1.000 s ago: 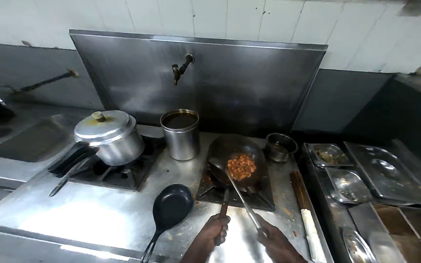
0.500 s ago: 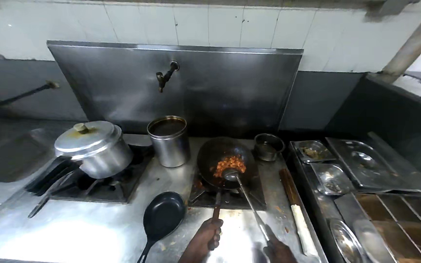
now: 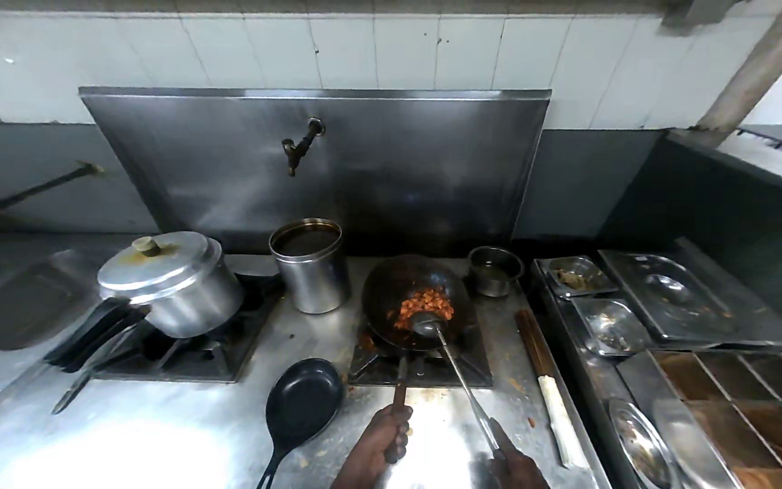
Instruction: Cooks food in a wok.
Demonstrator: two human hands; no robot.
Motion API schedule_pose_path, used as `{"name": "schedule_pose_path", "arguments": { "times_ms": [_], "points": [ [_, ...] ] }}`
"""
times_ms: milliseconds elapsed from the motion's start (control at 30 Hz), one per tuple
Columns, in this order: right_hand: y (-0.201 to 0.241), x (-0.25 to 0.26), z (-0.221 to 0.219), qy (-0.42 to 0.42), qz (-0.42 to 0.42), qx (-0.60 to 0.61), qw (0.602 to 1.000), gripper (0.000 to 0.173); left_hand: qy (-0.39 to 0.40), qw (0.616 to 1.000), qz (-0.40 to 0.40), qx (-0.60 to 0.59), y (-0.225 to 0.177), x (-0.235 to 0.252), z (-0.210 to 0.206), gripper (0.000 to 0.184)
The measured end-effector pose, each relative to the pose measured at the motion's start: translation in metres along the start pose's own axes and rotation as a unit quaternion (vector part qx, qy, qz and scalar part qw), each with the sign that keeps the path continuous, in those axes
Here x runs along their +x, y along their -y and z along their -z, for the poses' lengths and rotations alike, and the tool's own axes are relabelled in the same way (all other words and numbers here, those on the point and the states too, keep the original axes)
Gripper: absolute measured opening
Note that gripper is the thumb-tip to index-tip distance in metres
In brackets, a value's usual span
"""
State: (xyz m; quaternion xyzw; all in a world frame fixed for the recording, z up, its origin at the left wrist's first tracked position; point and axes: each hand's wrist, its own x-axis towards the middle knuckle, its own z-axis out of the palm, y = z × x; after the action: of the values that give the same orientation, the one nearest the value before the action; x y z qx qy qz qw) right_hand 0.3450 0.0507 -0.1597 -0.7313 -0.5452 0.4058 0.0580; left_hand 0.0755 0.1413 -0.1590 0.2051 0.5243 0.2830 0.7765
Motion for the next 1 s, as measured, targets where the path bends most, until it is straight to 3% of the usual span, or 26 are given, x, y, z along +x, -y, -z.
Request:
{"name": "schedule_pose_path", "arguments": {
  "times_ms": [133,267,367,467,567,633,800,900,1000],
  "points": [
    [-0.001,-0.002,-0.005,-0.019,0.030,0.095,0.995,0.073,-0.002,1.000,-0.002,0.000,0.001,0.001,0.001,0.015],
    [-0.012,-0.010,0.032,0.030,0.064,0.151,0.986,0.069,0.002,1.000,-0.002,0.000,0.000,0.001,0.003,0.015],
    [-0.010,-0.026,0.086,0.061,0.065,0.055,0.995,0.067,0.007,1.000,-0.003,-0.004,0.000,0.001,0.003,0.015],
    [0.017,-0.037,0.128,0.048,0.016,-0.133,0.990,0.065,0.008,1.000,0.004,-0.008,-0.001,0.000,0.002,0.016],
    [0.061,-0.021,0.130,-0.013,-0.065,-0.285,0.956,0.064,0.011,1.000,0.008,-0.012,0.001,0.004,0.001,0.015],
    [0.085,0.007,0.115,-0.049,-0.081,-0.307,0.947,0.063,0.012,1.000,0.006,-0.007,0.005,0.007,0.001,0.016],
    [0.104,0.082,0.056,-0.053,0.005,-0.145,0.988,0.064,0.010,1.000,0.009,-0.002,0.006,0.007,-0.005,0.016],
    [0.090,0.077,0.043,0.015,0.039,-0.039,0.998,0.067,0.011,1.000,0.009,0.001,0.006,0.008,-0.001,0.016],
    [0.062,0.048,0.061,0.061,0.021,-0.025,0.998,0.068,0.014,1.000,0.010,-0.003,0.003,0.007,0.002,0.016]
  ]
}}
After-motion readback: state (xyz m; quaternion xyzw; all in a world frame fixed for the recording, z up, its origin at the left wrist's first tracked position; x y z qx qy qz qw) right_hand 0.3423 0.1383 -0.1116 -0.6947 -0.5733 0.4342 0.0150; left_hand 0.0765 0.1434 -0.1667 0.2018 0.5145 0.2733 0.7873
